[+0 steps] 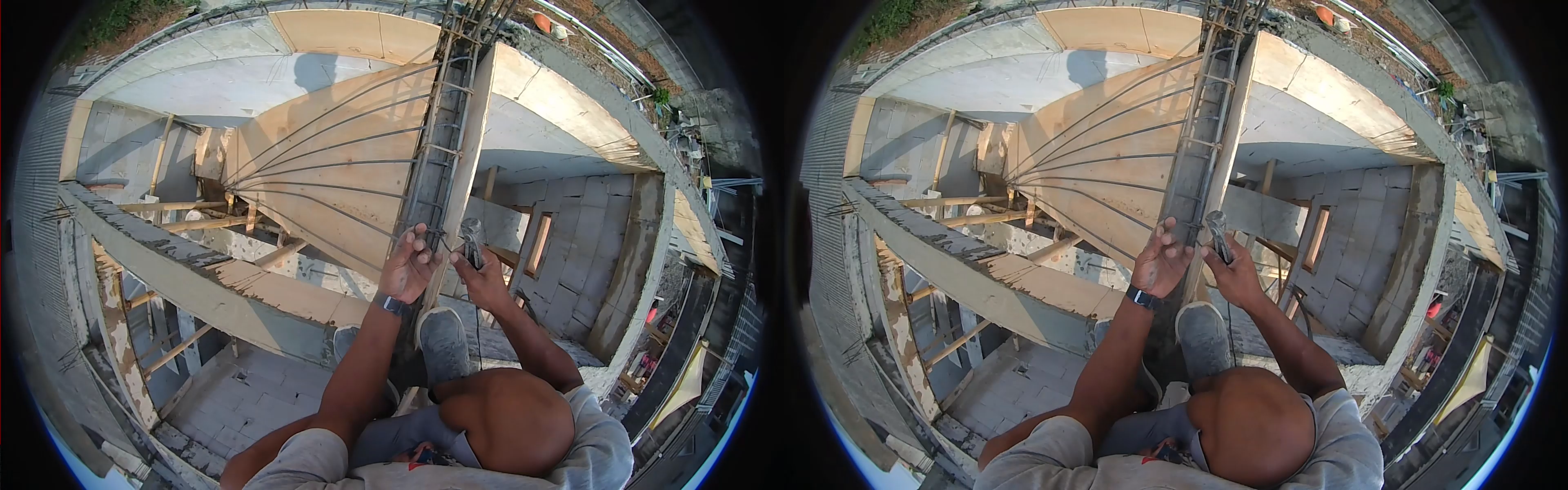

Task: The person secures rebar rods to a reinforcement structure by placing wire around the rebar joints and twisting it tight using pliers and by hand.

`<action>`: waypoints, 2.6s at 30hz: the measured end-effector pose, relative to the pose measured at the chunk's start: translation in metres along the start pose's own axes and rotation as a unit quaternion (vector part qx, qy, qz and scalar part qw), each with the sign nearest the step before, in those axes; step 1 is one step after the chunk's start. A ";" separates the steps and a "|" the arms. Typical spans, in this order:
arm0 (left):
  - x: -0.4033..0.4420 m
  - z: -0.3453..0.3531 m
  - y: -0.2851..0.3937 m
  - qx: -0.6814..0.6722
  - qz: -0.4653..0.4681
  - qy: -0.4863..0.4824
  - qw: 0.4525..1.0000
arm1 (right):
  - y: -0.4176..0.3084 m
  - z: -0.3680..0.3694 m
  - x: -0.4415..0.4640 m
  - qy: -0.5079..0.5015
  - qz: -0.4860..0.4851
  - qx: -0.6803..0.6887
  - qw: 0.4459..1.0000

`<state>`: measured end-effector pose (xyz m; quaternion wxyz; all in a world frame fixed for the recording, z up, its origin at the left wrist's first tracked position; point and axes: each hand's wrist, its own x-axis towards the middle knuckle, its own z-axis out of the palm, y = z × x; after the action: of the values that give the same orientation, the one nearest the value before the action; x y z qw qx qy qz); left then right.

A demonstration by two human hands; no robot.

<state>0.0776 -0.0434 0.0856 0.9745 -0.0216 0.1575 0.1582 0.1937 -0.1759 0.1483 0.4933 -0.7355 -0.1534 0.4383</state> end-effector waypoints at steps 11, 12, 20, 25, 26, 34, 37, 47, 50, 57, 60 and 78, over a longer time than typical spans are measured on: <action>-0.001 0.018 0.025 0.107 -0.060 0.085 0.989 | -0.003 -0.006 0.002 -0.028 -0.007 0.018 0.999; 0.001 0.016 0.025 0.099 -0.070 0.057 0.991 | -0.005 -0.010 0.002 -0.037 -0.001 0.016 0.999; 0.005 0.009 0.026 0.086 -0.093 0.018 0.992 | -0.013 -0.028 0.011 -0.060 -0.019 -0.010 0.998; 0.002 0.021 0.036 0.153 -0.170 0.035 0.973 | -0.018 -0.051 0.013 -0.067 -0.010 -0.115 0.991; 0.003 0.019 0.036 0.155 -0.184 0.029 0.970 | -0.021 -0.053 0.013 -0.065 -0.030 -0.111 0.991; 0.010 0.021 0.016 0.107 -0.088 0.066 0.988 | -0.009 -0.041 0.010 -0.037 -0.021 -0.110 0.993; 0.010 0.016 0.003 0.059 -0.029 0.075 0.995 | -0.001 -0.018 0.002 -0.066 0.010 -0.034 0.997; 0.013 0.011 -0.002 0.020 -0.021 0.088 0.996 | 0.014 0.006 0.001 -0.020 -0.004 0.003 1.000; 0.010 0.022 0.003 0.030 -0.063 0.069 0.995 | 0.014 -0.009 0.001 -0.020 -0.003 -0.007 1.000; 0.010 0.019 -0.002 0.048 -0.062 0.034 0.996 | 0.012 -0.010 -0.003 0.011 -0.001 -0.044 0.999; 0.010 0.010 -0.006 0.031 -0.052 0.038 0.997 | 0.012 -0.001 -0.008 0.025 0.014 -0.002 1.000; -0.010 -0.057 -0.039 0.484 0.059 0.276 0.828 | -0.005 -0.029 -0.027 -0.045 0.070 -0.196 0.977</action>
<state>0.0638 -0.0884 0.0342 0.7648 0.4196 0.4770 0.1068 0.2027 -0.2089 0.1701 0.3000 -0.8063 -0.2064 0.4662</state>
